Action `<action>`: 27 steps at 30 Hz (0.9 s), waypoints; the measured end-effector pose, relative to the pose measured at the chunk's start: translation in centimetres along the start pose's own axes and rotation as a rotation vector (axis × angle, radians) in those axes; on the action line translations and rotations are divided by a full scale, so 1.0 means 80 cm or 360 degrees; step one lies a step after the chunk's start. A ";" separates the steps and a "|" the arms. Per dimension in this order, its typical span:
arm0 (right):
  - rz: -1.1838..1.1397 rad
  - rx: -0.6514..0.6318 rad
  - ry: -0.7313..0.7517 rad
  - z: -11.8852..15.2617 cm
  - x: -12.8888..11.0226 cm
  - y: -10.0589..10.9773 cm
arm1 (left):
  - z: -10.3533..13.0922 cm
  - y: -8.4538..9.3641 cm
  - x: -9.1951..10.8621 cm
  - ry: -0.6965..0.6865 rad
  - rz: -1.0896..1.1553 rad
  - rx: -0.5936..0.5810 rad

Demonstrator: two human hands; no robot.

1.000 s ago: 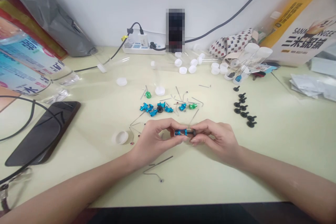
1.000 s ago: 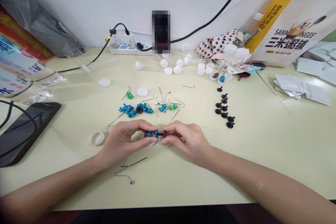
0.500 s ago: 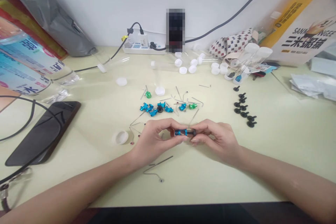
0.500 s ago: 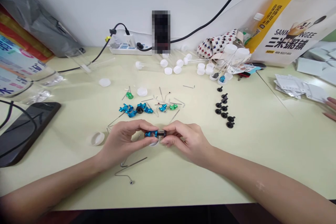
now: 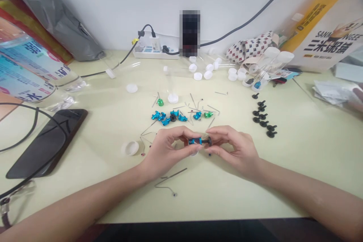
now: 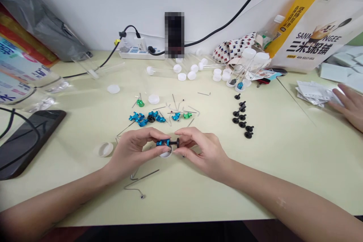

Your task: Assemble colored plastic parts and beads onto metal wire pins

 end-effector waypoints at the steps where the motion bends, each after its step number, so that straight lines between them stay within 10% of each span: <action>1: 0.0008 0.0003 0.0002 0.001 0.000 0.000 | 0.000 0.000 0.000 -0.0006 0.0006 -0.0004; 27: -0.0143 -0.0038 -0.0050 0.001 0.006 -0.004 | 0.001 -0.002 0.005 0.0000 -0.0079 -0.0079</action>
Point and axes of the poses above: each hand's wrist, its own z-axis away from the middle knuckle, its own y-axis out of the back of the hand, x = y × z, the point moved 5 cm from there along -z, towards the middle knuckle, and after that the axes turned 1 degree about -z, right-handed, at the moved point
